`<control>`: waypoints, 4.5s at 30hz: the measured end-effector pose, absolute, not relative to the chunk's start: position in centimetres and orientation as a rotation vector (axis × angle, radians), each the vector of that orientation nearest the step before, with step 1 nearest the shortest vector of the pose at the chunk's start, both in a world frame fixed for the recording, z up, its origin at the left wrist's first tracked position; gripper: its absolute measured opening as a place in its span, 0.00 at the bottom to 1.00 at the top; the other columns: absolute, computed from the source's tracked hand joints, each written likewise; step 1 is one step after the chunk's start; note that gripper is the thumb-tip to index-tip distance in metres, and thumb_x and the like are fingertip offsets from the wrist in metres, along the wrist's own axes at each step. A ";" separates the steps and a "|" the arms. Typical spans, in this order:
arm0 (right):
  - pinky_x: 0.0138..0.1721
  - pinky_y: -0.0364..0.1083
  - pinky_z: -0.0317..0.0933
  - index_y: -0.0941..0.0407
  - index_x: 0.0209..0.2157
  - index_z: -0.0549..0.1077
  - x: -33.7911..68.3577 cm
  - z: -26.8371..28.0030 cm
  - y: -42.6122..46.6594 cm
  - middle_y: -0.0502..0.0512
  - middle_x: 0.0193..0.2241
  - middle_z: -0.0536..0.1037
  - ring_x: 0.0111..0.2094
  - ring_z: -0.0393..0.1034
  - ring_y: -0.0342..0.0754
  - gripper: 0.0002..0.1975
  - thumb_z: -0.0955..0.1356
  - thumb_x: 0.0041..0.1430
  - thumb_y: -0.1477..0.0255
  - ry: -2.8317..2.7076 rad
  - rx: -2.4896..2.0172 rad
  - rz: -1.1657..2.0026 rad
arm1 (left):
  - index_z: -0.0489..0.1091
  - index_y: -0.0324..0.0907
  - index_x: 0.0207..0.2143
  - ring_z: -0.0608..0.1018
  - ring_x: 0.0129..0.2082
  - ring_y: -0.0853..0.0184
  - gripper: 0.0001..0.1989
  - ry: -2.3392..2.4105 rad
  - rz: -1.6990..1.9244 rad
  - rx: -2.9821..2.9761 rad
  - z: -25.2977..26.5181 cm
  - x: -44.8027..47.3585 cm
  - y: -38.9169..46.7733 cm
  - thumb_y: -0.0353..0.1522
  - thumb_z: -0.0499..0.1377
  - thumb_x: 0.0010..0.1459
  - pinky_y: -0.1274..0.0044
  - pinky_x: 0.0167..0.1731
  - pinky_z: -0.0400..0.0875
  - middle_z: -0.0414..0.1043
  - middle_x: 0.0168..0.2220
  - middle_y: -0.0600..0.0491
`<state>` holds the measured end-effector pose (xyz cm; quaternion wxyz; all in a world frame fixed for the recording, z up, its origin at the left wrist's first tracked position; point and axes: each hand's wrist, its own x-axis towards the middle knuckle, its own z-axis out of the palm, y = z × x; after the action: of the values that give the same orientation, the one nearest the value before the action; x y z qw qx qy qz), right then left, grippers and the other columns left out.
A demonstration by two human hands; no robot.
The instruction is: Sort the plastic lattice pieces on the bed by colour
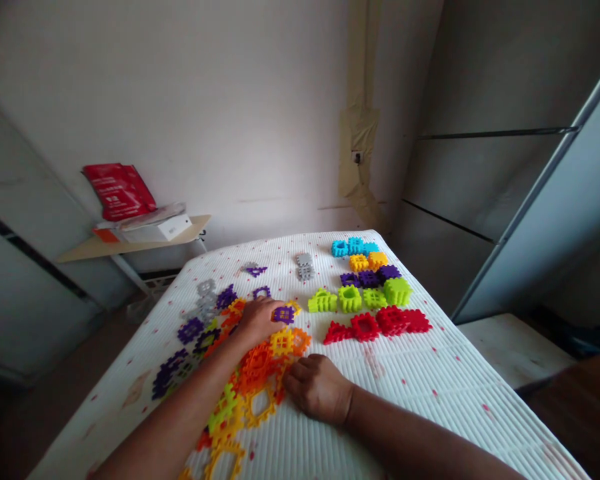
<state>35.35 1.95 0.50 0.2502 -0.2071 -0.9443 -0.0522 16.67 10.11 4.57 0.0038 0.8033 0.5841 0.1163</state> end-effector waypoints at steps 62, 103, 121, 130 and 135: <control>0.42 0.48 0.59 0.57 0.50 0.63 34.6 5.7 3.7 0.59 0.45 0.71 0.42 0.62 0.51 0.24 0.68 0.52 0.66 -2.556 -0.773 0.140 | 0.61 0.42 0.49 0.73 0.42 0.61 0.22 1.480 1.375 2.818 2.5 14.9 0.5 0.31 0.59 0.51 0.70 0.42 0.70 0.72 0.40 0.47; 0.42 0.50 0.58 0.50 0.53 0.65 50.9 8.9 20.2 0.61 0.46 0.70 0.45 0.66 0.55 0.29 0.67 0.45 0.68 -2.684 -1.959 -0.203 | 0.62 0.40 0.50 0.71 0.45 0.62 0.21 1.574 1.361 2.787 2.1 14.0 0.9 0.31 0.58 0.53 0.70 0.46 0.67 0.72 0.43 0.47; 0.42 0.55 0.54 0.50 0.47 0.70 50.5 8.9 20.6 0.60 0.43 0.73 0.49 0.62 0.57 0.24 0.67 0.43 0.72 -2.741 -1.880 -0.263 | 0.67 0.42 0.43 0.72 0.44 0.64 0.13 1.762 1.352 2.464 6.8 13.4 -0.1 0.29 0.54 0.54 0.69 0.45 0.67 0.72 0.41 0.49; 0.42 0.49 0.56 0.57 0.43 0.70 44.8 10.6 11.0 0.59 0.38 0.75 0.40 0.66 0.50 0.13 0.62 0.56 0.74 -2.622 -1.118 -0.342 | 0.72 0.43 0.39 0.73 0.44 0.65 0.12 2.096 0.442 2.228 9.8 11.3 8.3 0.31 0.52 0.54 0.74 0.46 0.63 0.75 0.41 0.50; 0.31 0.48 0.53 0.56 0.29 0.68 39.8 6.7 1.9 0.53 0.27 0.72 0.28 0.63 0.46 0.10 0.58 0.61 0.75 -2.640 -0.710 -0.201 | 0.73 0.40 0.39 0.73 0.44 0.58 0.13 2.164 0.230 2.105 7.3 11.9 14.0 0.30 0.52 0.52 0.70 0.43 0.65 0.73 0.43 0.42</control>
<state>39.84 1.89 6.69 0.1986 -0.2538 -0.9439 -0.0720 11.86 13.99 7.33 0.0569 0.6942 0.7135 0.0759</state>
